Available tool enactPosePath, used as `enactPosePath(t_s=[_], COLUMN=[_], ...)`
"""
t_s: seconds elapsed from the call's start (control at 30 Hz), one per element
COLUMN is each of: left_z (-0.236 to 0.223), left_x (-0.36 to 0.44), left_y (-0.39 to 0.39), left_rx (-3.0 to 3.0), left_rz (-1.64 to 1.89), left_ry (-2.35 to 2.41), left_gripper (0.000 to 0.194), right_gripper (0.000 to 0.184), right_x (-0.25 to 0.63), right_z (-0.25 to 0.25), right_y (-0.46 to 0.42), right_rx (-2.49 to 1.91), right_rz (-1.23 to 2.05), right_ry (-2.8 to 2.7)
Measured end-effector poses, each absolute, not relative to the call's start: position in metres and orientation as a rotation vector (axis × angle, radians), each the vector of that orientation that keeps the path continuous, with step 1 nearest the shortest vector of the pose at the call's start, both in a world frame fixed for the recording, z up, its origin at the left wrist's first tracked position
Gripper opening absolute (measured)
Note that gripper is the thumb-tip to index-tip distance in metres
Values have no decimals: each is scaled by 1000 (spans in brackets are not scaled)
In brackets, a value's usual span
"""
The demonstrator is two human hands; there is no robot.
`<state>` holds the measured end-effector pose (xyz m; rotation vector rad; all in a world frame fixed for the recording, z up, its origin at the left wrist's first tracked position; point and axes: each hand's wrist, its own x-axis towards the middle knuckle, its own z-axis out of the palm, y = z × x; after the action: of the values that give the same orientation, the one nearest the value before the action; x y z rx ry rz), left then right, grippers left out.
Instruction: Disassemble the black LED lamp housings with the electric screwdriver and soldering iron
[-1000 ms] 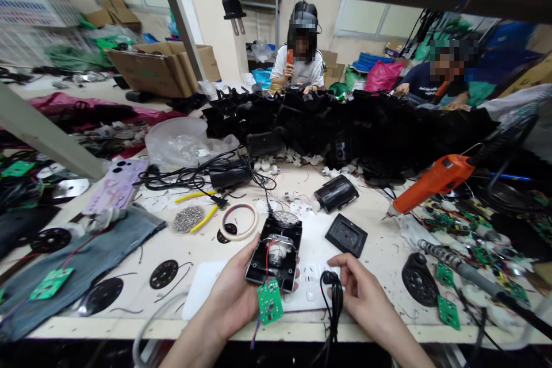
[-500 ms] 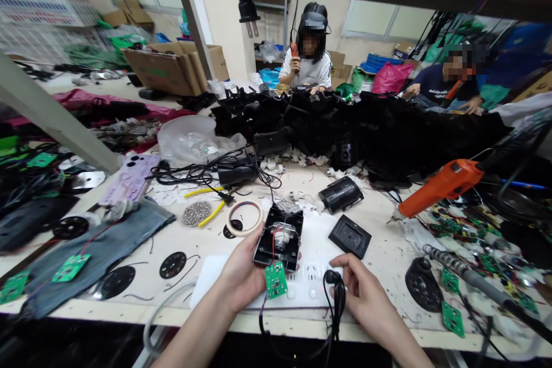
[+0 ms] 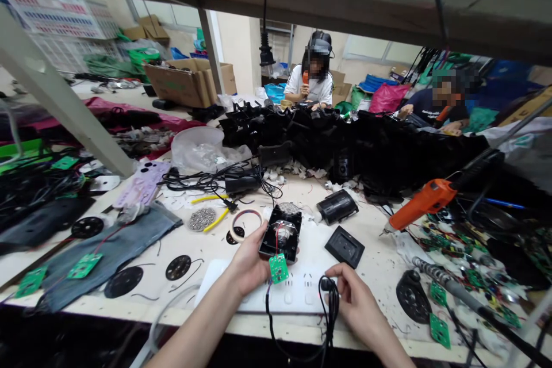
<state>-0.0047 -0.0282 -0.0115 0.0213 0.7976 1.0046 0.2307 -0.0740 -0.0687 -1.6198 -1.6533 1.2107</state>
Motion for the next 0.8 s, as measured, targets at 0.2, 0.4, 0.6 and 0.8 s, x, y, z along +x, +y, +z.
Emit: enactPosePath(t_s=[0.2,0.4,0.6,0.8], left_z=[-10,-12,-17,-13], left_x=[-5,-4,-7,-10], left_y=[-19,-13,-12,-12], left_rx=[23,-7,-28,-8], left_rz=[995,993,1010,1002], left_ry=[787,796,765,829], left_gripper=[44,42,41,43], right_gripper=[30,28,30,51], right_x=[232,230,231,221], right_z=[-67,-65,-67,-74], right_y=[-77,-82,-106,-135], right_rx=[-1600,-1620,-1605,-1619], right_rz=[1219,1191,1236,1278], right_ry=[-1602,-1570,-1295,-1298])
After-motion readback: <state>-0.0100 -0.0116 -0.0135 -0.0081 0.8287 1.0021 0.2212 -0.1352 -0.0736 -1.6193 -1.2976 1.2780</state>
